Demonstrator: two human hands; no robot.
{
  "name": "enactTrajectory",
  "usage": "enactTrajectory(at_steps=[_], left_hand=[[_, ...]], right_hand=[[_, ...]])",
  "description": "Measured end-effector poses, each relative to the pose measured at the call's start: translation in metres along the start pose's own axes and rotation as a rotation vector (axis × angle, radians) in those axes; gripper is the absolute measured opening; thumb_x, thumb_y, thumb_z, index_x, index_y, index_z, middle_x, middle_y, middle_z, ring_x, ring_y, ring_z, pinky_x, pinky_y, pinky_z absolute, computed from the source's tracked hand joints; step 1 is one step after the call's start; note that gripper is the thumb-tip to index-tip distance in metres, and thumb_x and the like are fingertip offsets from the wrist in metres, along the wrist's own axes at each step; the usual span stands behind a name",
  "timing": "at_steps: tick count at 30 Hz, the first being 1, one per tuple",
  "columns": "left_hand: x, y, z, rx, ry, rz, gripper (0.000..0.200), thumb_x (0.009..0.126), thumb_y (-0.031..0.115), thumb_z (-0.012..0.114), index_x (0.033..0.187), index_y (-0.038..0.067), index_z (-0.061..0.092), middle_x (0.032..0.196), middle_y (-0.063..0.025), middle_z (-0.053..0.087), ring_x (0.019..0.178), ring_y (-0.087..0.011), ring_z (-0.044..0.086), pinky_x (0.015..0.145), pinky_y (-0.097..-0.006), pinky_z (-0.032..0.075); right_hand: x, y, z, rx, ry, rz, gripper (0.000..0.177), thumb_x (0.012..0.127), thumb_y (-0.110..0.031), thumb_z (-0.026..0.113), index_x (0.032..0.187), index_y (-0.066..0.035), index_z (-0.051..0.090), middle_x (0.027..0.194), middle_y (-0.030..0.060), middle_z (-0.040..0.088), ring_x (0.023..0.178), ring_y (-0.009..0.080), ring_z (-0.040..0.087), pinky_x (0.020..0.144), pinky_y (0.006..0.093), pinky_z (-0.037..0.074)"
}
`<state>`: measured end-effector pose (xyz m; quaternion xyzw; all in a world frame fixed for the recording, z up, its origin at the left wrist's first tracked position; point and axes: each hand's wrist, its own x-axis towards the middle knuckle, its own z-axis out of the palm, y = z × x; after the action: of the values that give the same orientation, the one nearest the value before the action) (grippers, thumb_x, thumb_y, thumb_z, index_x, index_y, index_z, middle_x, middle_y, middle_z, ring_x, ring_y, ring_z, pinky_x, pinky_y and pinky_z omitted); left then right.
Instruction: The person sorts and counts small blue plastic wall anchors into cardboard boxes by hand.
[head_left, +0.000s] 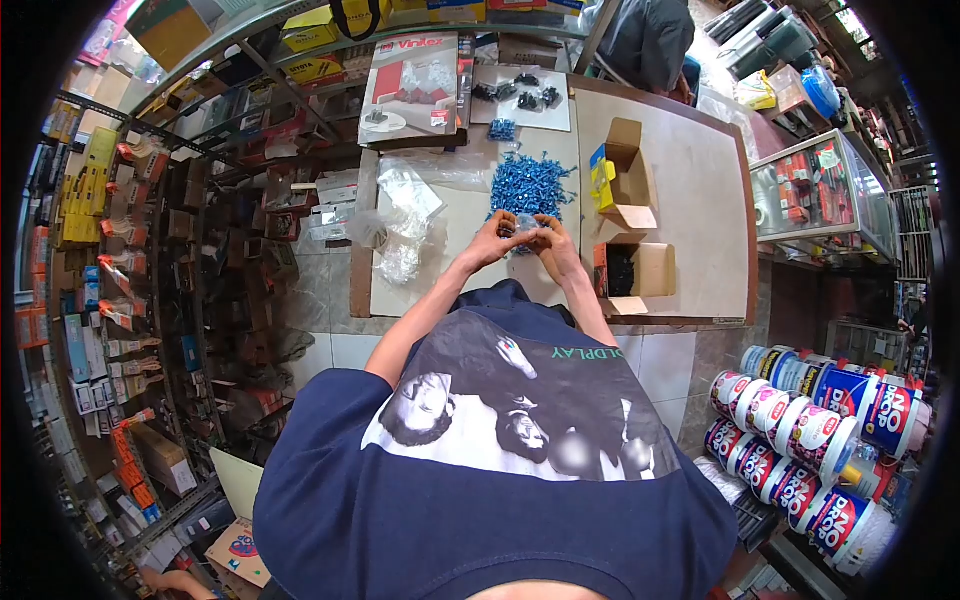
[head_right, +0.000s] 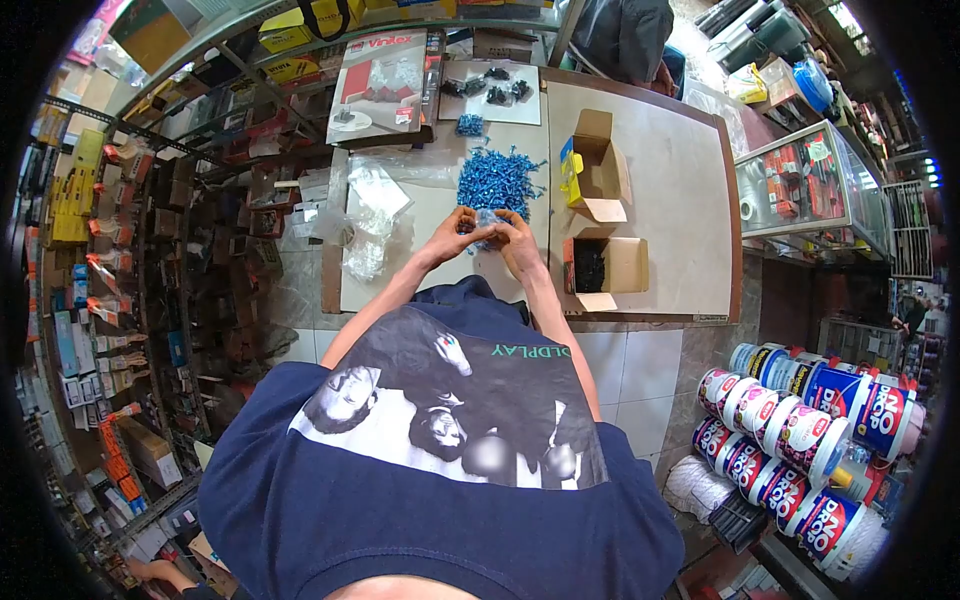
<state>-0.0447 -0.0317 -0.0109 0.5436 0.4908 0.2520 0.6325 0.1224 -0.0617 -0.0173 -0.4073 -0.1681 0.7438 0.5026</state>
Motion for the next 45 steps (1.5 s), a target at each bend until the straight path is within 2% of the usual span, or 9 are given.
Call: enactTrajectory(at_steps=[9,16,23,28,33,38,39,42,45], left_hand=[[0.007,-0.009,0.0,0.026,0.171,0.02,0.025,0.081,0.021,0.067,0.092,0.0,0.058,0.081,-0.0072,0.065,0.073,-0.0121,0.059,0.067,-0.0275,0.049],[0.007,-0.013,-0.004,-0.624,-0.009,-0.183,0.02,0.084,0.012,0.062,0.1,0.008,0.052,0.087,-0.0022,0.058,0.085,-0.0095,0.054,0.077,-0.0236,0.042],[0.006,-0.012,-0.011,-1.204,-0.329,-0.041,0.02,0.09,0.012,0.049,0.11,0.01,0.05,0.104,-0.0087,0.061,0.095,-0.0179,0.058,0.083,-0.029,0.043],[0.009,-0.011,-0.015,-1.029,-0.276,-0.072,0.046,0.092,0.016,0.054,0.132,0.008,0.033,0.111,-0.0094,0.059,0.096,-0.0179,0.06,0.081,-0.0304,0.049],[0.021,-0.03,-0.014,-0.864,-0.253,-0.17,0.038,0.093,0.016,0.054,0.127,0.007,0.039,0.11,-0.0086,0.056,0.096,-0.0177,0.058,0.085,-0.029,0.048],[0.01,-0.018,-0.014,-0.926,-0.257,-0.203,0.032,0.093,0.021,0.055,0.12,0.008,0.042,0.095,-0.0044,0.057,0.078,-0.0134,0.056,0.071,-0.0259,0.046],[0.006,-0.017,-0.01,-0.929,-0.08,-0.276,0.038,0.09,0.016,0.058,0.122,0.007,0.038,0.099,-0.0071,0.056,0.078,-0.0141,0.057,0.072,-0.0261,0.047],[-0.002,-0.015,-0.017,-0.843,-0.176,-0.247,0.043,0.087,0.01,0.06,0.123,0.006,0.036,0.104,-0.0103,0.055,0.08,-0.0143,0.058,0.073,-0.0266,0.048],[0.0,-0.012,-0.021,-0.891,-0.232,-0.199,0.05,0.084,0.004,0.06,0.125,0.006,0.031,0.108,-0.0132,0.054,0.086,-0.0146,0.058,0.075,-0.0265,0.049]], right_hand=[[0.007,0.011,0.003,-0.582,0.09,-0.215,0.031,0.085,-0.009,0.061,0.113,-0.001,0.052,0.089,0.0045,0.061,0.077,0.0102,0.055,0.071,0.0223,0.045],[0.005,0.005,0.001,-0.23,0.042,-0.137,0.027,0.09,-0.011,0.059,0.115,-0.004,0.054,0.098,0.0065,0.062,0.087,0.0142,0.059,0.075,0.0278,0.048],[-0.001,0.006,-0.007,0.172,-0.096,0.037,0.022,0.092,-0.015,0.055,0.113,-0.008,0.056,0.102,0.0038,0.061,0.094,0.0133,0.056,0.075,0.0285,0.045],[0.01,0.013,-0.017,-0.005,-0.019,0.058,0.024,0.092,-0.018,0.054,0.113,-0.008,0.058,0.102,0.0027,0.063,0.088,0.0128,0.057,0.068,0.026,0.041],[0.013,0.021,-0.027,0.289,-0.147,-0.033,0.027,0.094,-0.012,0.048,0.12,-0.008,0.053,0.114,0.0075,0.058,0.102,0.0208,0.056,0.077,0.0299,0.043],[0.001,0.013,-0.015,0.058,-0.043,0.111,0.019,0.093,-0.012,0.053,0.111,-0.008,0.056,0.092,0.0034,0.06,0.077,0.0137,0.055,0.065,0.0275,0.042],[0.0,0.013,-0.016,0.054,-0.051,0.105,0.019,0.093,-0.012,0.053,0.111,-0.008,0.056,0.092,0.0034,0.06,0.077,0.0137,0.055,0.065,0.0275,0.042],[0.001,0.014,-0.025,-0.08,-0.117,0.2,0.02,0.092,-0.014,0.055,0.11,-0.007,0.056,0.091,0.0028,0.06,0.076,0.013,0.055,0.063,0.0262,0.042],[-0.001,0.009,-0.021,0.146,-0.108,0.184,0.018,0.092,-0.014,0.056,0.108,-0.007,0.057,0.093,0.0039,0.061,0.081,0.014,0.058,0.066,0.0265,0.045]])
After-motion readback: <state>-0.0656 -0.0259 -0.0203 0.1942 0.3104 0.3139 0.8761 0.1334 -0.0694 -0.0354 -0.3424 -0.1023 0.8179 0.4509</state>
